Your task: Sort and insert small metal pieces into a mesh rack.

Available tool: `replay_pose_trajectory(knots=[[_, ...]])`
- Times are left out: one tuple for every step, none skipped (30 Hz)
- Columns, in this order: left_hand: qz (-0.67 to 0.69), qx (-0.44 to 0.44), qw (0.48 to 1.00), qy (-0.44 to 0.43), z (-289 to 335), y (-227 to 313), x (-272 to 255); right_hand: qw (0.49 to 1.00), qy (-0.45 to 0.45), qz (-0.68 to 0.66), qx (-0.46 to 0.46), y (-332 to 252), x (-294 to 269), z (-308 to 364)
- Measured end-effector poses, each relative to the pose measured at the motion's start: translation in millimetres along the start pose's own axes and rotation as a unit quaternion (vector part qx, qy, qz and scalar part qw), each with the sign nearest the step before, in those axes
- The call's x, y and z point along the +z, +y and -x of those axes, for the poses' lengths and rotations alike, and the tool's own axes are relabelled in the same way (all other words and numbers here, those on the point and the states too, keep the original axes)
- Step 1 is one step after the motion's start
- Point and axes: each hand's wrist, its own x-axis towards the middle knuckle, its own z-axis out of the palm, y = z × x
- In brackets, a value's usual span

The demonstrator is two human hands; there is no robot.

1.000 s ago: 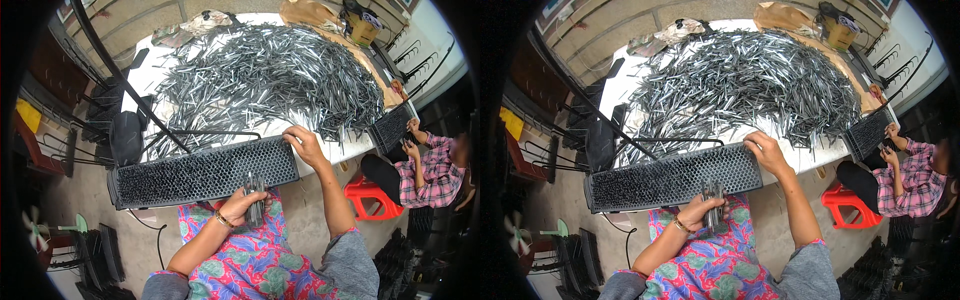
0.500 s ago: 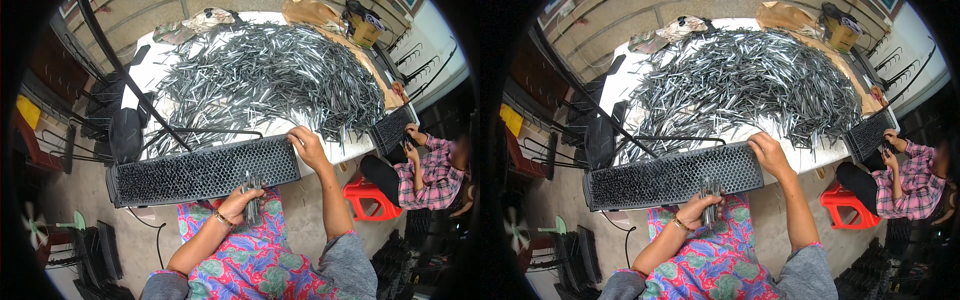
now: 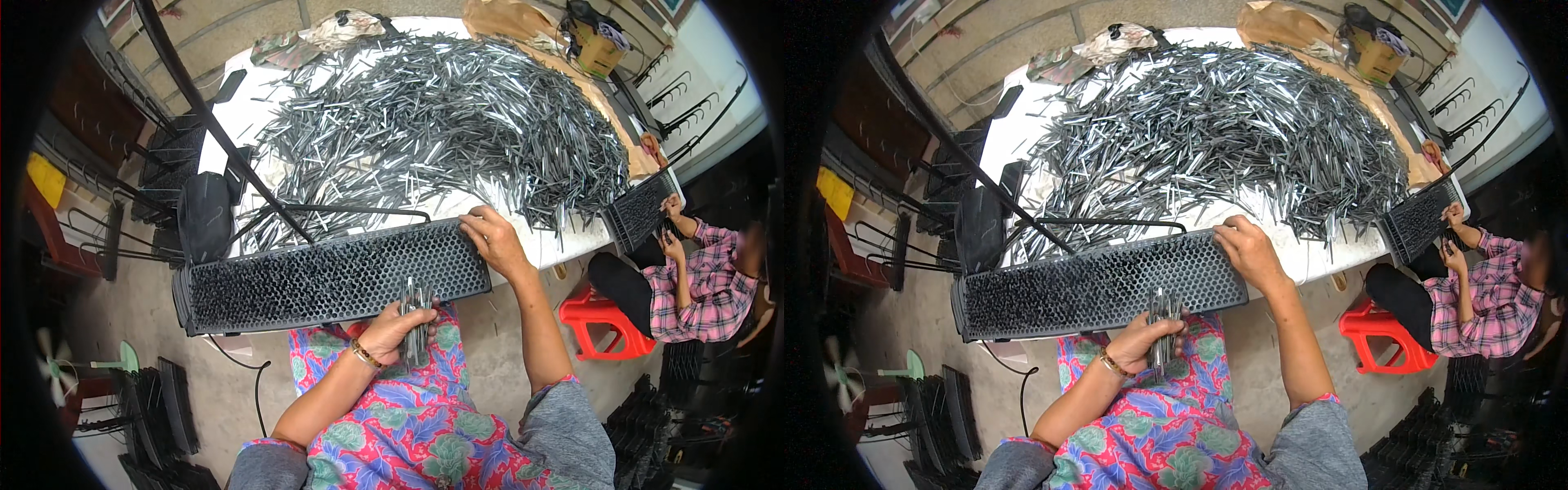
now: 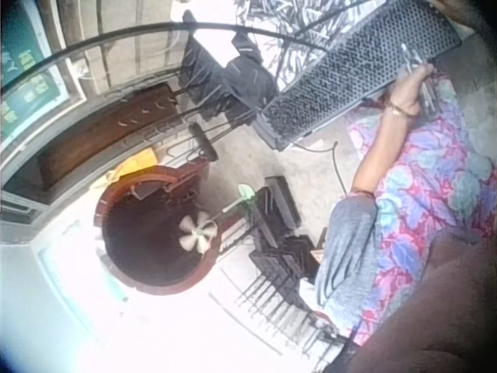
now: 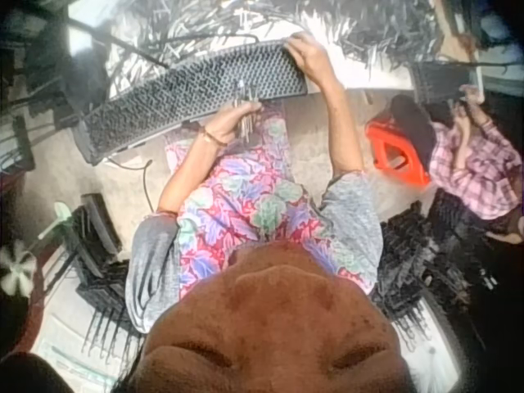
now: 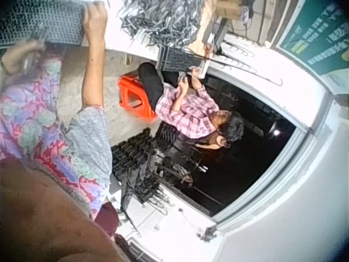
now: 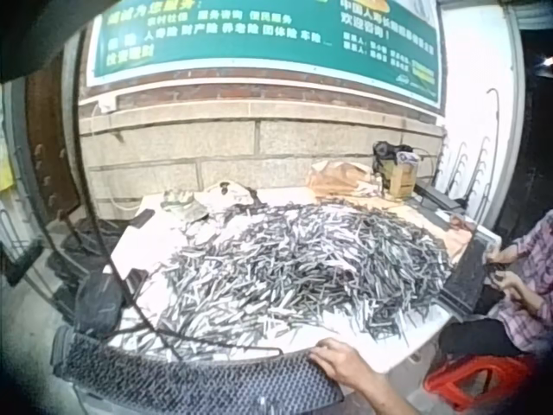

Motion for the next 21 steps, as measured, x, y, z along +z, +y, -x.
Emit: replay_pose_trajectory(knots=[[-0.004, 0.000, 1.000, 0.000, 0.1, 0.1, 0.4, 1.000, 0.008, 0.001, 0.000, 0.1, 0.4, -0.3], [-0.008, 0.001, 1.000, -0.002, 0.0, 0.4, 0.9, 1.000, 0.016, 0.001, 0.000, 0.5, 0.5, -0.1], [-0.012, 0.003, 1.000, -0.004, 0.1, 0.7, 1.5, 1.000, 0.022, -0.002, 0.011, 0.3, 1.0, 0.6], [-0.017, 0.004, 1.000, -0.006, 0.2, 1.2, 2.1, 0.999, 0.028, -0.005, 0.022, -0.3, 2.0, 1.7], [-0.024, 0.009, 1.000, -0.007, 1.1, 1.8, 2.3, 0.999, 0.034, -0.010, 0.032, -1.3, 4.4, 2.3], [-0.030, 0.015, 0.999, -0.009, 2.2, 2.5, 2.7, 0.998, 0.046, -0.010, 0.032, -2.5, 7.0, 2.7], [-0.037, 0.020, 0.999, -0.010, 2.9, 3.4, 3.0, 0.998, 0.057, -0.011, 0.033, -4.0, 9.6, 3.0], [-0.037, 0.020, 0.999, -0.014, 3.2, 4.1, 3.1, 0.997, 0.069, -0.011, 0.035, -5.2, 11.6, 4.5], [-0.038, 0.021, 0.999, -0.017, 2.9, 5.3, 3.3, 0.996, 0.078, 0.002, 0.037, -5.2, 12.4, 5.3], [-0.038, 0.022, 0.999, -0.020, 2.8, 6.4, 3.5, 0.995, 0.088, 0.015, 0.039, -4.4, 12.5, 5.7], [-0.049, 0.030, 0.998, -0.024, 3.3, 8.4, 4.7, 0.994, 0.098, 0.028, 0.040, -3.9, 12.0, 5.3], [-0.050, 0.035, 0.998, -0.027, 3.4, 9.6, 5.4, 0.994, 0.093, 0.025, 0.043, -4.1, 11.6, 5.3], [-0.050, 0.039, 0.998, -0.030, 3.4, 10.3, 6.1, 0.995, 0.088, 0.022, 0.047, -4.7, 11.0, 5.2], [-0.051, 0.044, 0.997, -0.032, 3.9, 11.0, 5.8, 0.995, 0.083, 0.018, 0.049, -5.2, 11.6, 4.6], [-0.050, 0.047, 0.997, -0.032, 4.1, 11.2, 5.1, 0.995, 0.082, 0.033, 0.047, -5.3, 12.1, 3.6], [-0.048, 0.050, 0.997, -0.032, 4.9, 11.3, 4.6, 0.994, 0.079, 0.044, 0.055, -5.8, 12.7, 3.1], [-0.047, 0.052, 0.997, -0.036, 4.8, 11.7, 5.3, 0.993, 0.077, 0.058, 0.064, -6.0, 11.2, 2.6], [-0.045, 0.054, 0.997, -0.039, 4.9, 12.1, 5.7, 0.992, 0.076, 0.073, 0.073, -6.1, 10.1, 2.3], [-0.048, 0.057, 0.996, -0.041, 5.2, 12.3, 5.8, 0.992, 0.079, 0.070, 0.066, -4.3, 11.6, 3.0], [-0.050, 0.059, 0.996, -0.042, 5.3, 11.6, 5.0, 0.993, 0.075, 0.063, 0.059, -5.1, 12.0, 2.3], [-0.051, 0.062, 0.996, -0.043, 5.4, 11.1, 4.3, 0.995, 0.072, 0.055, 0.053, -6.4, 11.8, 0.8]])
